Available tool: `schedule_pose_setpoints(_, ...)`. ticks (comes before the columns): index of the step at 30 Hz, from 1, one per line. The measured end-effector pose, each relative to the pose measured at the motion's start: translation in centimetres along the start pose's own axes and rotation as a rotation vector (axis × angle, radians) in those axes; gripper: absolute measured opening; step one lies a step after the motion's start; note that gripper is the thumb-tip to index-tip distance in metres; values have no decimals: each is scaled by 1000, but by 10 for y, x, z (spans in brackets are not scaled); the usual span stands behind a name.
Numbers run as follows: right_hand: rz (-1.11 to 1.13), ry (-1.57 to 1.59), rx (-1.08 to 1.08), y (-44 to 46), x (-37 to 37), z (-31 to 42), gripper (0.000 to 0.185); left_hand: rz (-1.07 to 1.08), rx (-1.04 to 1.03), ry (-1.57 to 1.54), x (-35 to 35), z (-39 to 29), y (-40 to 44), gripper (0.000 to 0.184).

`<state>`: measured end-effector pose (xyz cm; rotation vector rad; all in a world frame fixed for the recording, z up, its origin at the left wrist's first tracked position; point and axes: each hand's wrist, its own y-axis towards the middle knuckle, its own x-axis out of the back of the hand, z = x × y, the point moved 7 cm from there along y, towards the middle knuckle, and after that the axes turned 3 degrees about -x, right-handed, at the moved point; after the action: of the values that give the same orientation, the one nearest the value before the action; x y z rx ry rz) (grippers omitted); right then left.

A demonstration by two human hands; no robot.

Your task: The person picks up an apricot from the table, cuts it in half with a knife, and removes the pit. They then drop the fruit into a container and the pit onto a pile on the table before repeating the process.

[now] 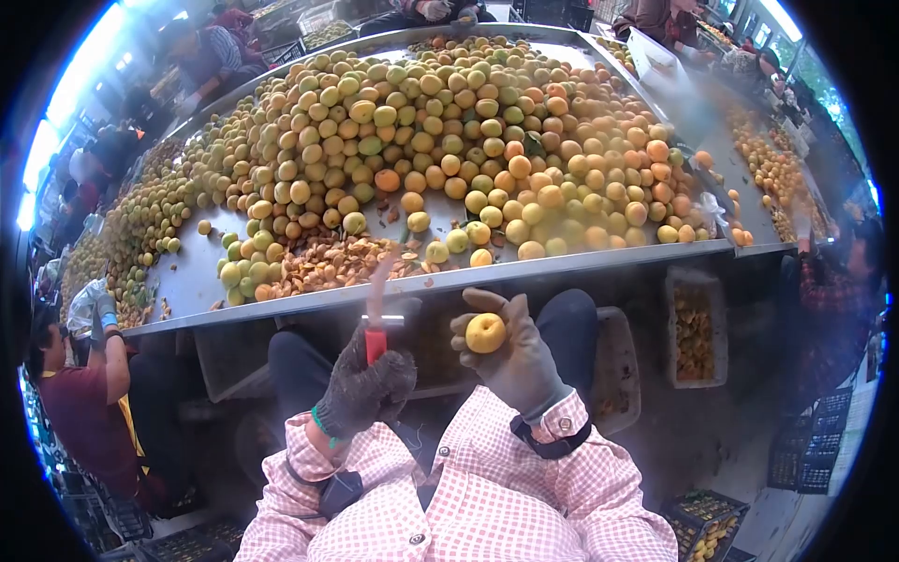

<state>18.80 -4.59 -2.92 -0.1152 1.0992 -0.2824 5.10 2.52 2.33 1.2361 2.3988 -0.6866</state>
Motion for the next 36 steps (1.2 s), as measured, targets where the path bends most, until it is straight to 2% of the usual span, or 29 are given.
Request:
schedule_pose_setpoints(1, 94, 6, 67, -2, -12, 3, 49, 33, -172, 329, 16, 8, 0, 27)
schedule_pose_setpoints(2, 95, 8, 68, -5, -14, 4, 49, 32, -172, 330, 15, 7, -4, 27)
schedule_pose_setpoints(4, 166, -338, 185, -12, -24, 12, 48, 59, -54, 357, 10, 11, -10, 24)
schedule_pose_setpoints(5, 188, -282, 177, -14, -28, 15, 51, 60, -51, 360, 10, 13, -11, 24)
schedule_pose_setpoints(7, 237, -299, 239, -18, -36, 16, 51, 102, -478, 756, -1, -7, -19, 30)
schedule_pose_setpoints(9, 365, -247, 312, -23, -52, 17, 55, 79, -426, 781, -3, -6, -23, 32)
schedule_pose_setpoints(11, 326, -281, 322, -27, -56, 12, 54, 53, -373, 804, 0, 0, -25, 34)
schedule_pose_setpoints(13, 268, -260, 307, -28, -54, 10, 56, 57, -415, 1025, 2, 6, -26, 38)
schedule_pose_setpoints(16, 317, -399, 353, -29, -56, 6, 56, 9, -356, 1133, 4, 11, -26, 37)
schedule_pose_setpoints(21, 227, -395, 332, -36, -59, -1, 55, -3, -352, 1215, 2, 17, -26, 33)
schedule_pose_setpoints(23, 258, -398, 370, -37, -62, 0, 55, -13, -354, 1244, -2, 15, -28, 30)
schedule_pose_setpoints(29, 335, -459, 462, -40, -73, 3, 56, 88, -332, 1206, -6, 20, -22, 35)
schedule_pose_setpoints(30, 336, -459, 463, -42, -77, 5, 56, 101, -387, 1201, -9, 17, -20, 33)
schedule_pose_setpoints(32, 213, -435, 285, -39, -75, 2, 57, 114, -444, 1195, -8, 16, -12, 31)
schedule_pose_setpoints(34, 25, -894, 362, -28, -58, 13, 55, 93, -255, 1283, 10, 32, 4, 28)
schedule_pose_setpoints(35, -36, -1223, 418, -25, -55, 21, 53, 94, -260, 1282, 8, 30, 5, 28)
schedule_pose_setpoints(36, -36, -1230, 425, -25, -55, 21, 53, 96, -262, 1258, 6, 30, 8, 27)
